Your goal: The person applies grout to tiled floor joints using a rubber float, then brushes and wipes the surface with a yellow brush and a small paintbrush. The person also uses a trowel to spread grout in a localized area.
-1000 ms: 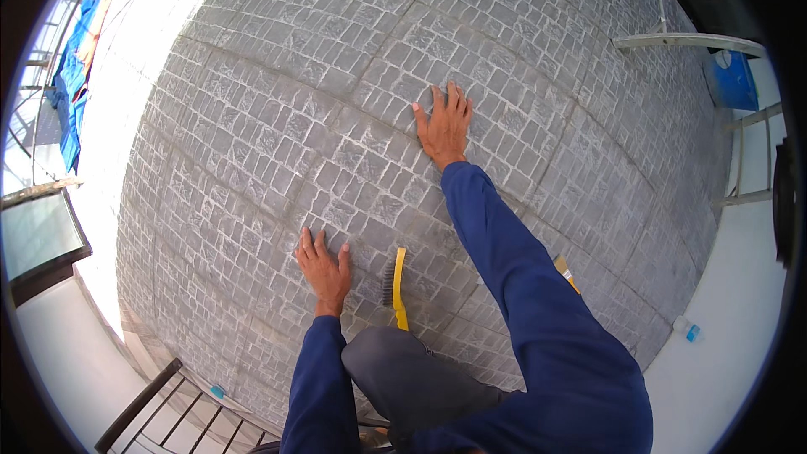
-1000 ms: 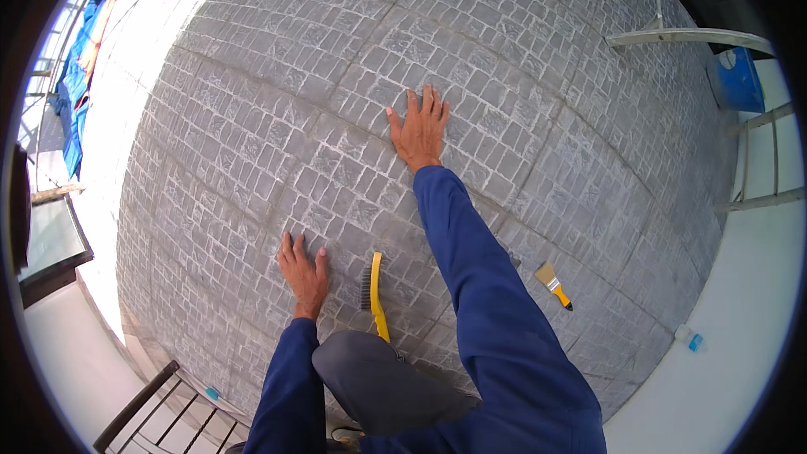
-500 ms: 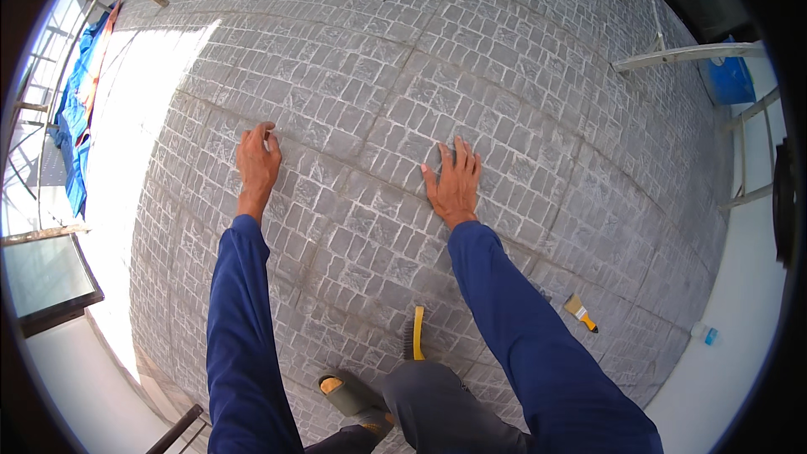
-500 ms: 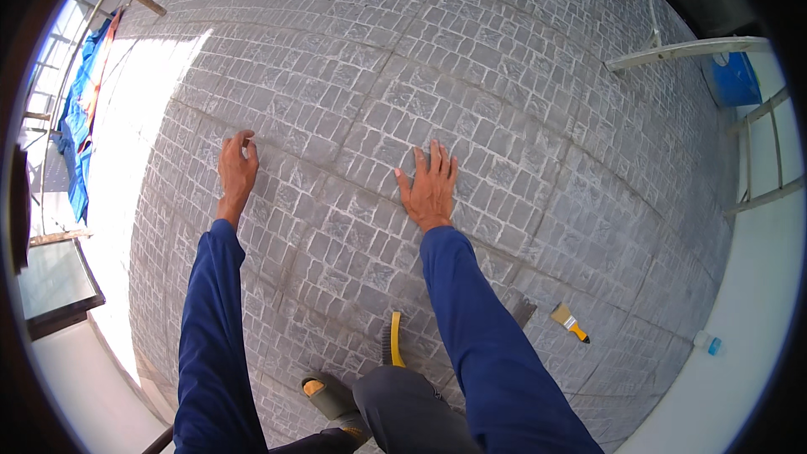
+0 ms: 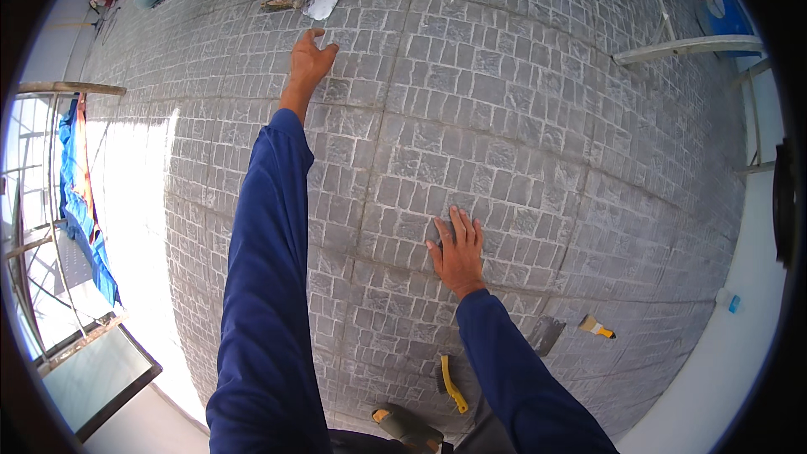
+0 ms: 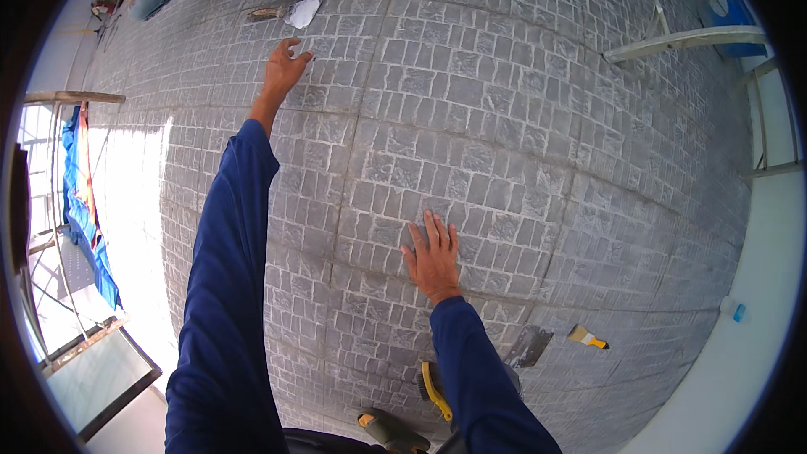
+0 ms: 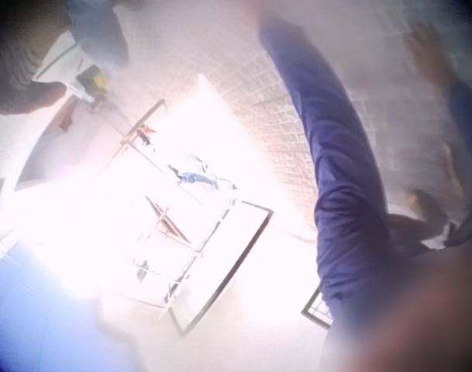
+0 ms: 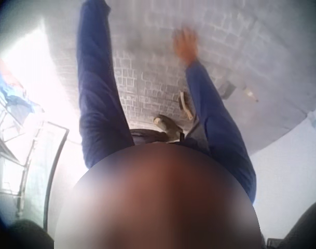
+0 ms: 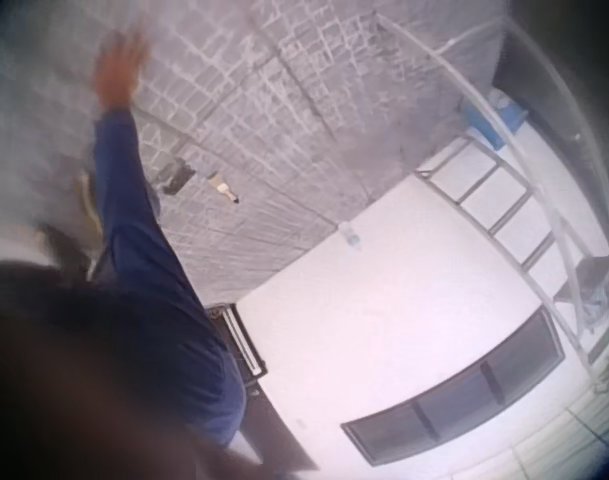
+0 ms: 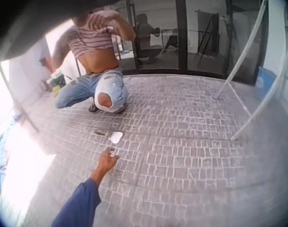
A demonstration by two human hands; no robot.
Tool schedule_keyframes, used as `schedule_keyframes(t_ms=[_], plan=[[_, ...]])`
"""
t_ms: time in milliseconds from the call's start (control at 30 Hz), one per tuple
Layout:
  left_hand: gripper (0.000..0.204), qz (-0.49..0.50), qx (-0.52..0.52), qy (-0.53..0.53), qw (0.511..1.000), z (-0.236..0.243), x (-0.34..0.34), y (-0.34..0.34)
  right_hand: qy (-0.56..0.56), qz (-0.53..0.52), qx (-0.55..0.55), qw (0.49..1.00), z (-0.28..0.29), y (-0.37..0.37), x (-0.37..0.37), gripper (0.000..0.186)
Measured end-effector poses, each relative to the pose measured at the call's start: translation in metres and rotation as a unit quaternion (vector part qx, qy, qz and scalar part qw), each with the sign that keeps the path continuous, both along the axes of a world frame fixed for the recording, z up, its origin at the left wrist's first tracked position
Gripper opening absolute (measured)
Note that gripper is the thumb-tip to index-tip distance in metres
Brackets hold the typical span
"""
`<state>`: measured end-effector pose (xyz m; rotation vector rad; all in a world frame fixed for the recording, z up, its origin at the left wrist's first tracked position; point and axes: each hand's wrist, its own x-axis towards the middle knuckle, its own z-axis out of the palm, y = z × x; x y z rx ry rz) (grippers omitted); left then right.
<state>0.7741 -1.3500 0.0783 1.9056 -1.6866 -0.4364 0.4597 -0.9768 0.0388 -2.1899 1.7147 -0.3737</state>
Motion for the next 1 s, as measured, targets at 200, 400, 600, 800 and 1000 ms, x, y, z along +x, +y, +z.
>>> schedule_keyframes(t_ms=[200,400,600,800,1000], plan=[[0.110,-0.016,0.188,-0.143,0.972,0.006,-0.039,0.011,-0.020,-0.002,0.008,1.000,0.000,0.001,-0.003,0.049],[0.132,-0.068,0.273,-0.237,0.930,-0.009,-0.046,0.045,-0.030,-0.007,0.038,0.999,-0.003,0.003,-0.003,0.050],[0.134,-0.093,0.297,-0.272,0.910,-0.003,-0.046,0.049,-0.015,0.000,0.036,0.999,-0.005,0.004,-0.005,0.048],[0.036,-0.210,0.374,-0.146,0.892,0.053,0.030,-0.102,0.003,-0.011,0.019,1.000,0.000,0.001,-0.002,0.049],[0.084,-0.215,0.144,-0.423,0.868,-0.002,0.058,-0.177,0.010,-0.007,0.056,0.998,-0.002,0.008,-0.004,0.047]])
